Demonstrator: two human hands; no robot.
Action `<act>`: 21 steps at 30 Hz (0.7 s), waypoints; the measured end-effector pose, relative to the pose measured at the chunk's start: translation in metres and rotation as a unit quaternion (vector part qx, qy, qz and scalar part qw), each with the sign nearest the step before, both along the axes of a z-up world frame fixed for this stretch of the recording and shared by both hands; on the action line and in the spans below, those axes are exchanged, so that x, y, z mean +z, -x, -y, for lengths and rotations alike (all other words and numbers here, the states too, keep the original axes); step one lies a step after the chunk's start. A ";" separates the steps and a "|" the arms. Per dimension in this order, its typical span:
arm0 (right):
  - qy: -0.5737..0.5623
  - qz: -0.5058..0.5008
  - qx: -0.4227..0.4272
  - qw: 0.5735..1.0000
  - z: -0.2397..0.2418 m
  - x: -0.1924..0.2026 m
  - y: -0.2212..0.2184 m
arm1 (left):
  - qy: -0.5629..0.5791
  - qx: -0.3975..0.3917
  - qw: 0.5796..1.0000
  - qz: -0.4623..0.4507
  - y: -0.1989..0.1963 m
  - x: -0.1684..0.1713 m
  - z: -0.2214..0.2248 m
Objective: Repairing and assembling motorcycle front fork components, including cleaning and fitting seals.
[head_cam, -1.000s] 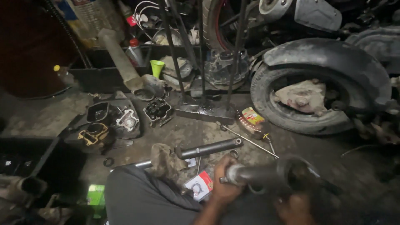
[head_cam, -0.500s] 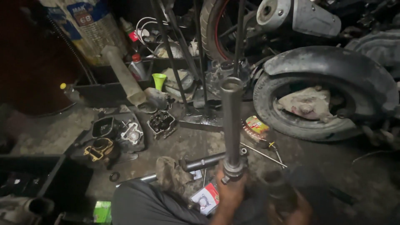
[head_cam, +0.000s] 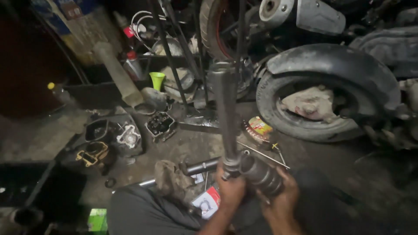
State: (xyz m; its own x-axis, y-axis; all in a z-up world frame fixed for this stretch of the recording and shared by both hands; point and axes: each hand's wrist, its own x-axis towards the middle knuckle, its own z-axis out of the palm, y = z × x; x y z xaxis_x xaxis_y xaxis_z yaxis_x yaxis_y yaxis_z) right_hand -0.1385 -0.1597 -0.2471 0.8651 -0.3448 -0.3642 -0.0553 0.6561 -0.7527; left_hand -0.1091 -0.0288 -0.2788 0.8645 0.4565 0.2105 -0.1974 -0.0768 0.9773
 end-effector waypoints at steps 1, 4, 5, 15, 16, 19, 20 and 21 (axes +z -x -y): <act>-0.030 0.013 0.016 0.999 0.004 0.002 0.002 | -0.011 0.004 1.000 0.004 0.001 0.012 -0.002; -0.061 0.029 -0.016 0.998 0.037 -0.059 -0.002 | 0.095 -0.030 0.993 -0.067 -0.001 0.037 -0.016; -0.060 0.036 -0.012 0.998 0.062 -0.072 -0.016 | 0.097 -0.028 0.993 -0.059 -0.009 0.032 -0.012; -0.029 0.073 0.045 0.996 0.023 -0.019 -0.012 | 0.152 -0.054 0.986 -0.030 0.005 0.046 -0.013; -0.084 0.067 0.030 0.994 0.037 -0.033 -0.007 | 0.120 -0.044 0.991 -0.048 0.006 0.061 -0.013; -0.066 0.061 0.027 0.996 0.027 -0.031 -0.003 | 0.078 -0.028 0.996 -0.042 0.010 0.047 -0.007; -0.059 0.060 0.023 0.996 0.024 -0.030 -0.003 | 0.077 -0.028 0.996 -0.042 0.001 0.022 -0.007; -0.052 0.060 0.020 0.997 0.022 -0.029 -0.004 | 0.131 -0.059 0.990 -0.007 -0.009 -0.003 -0.007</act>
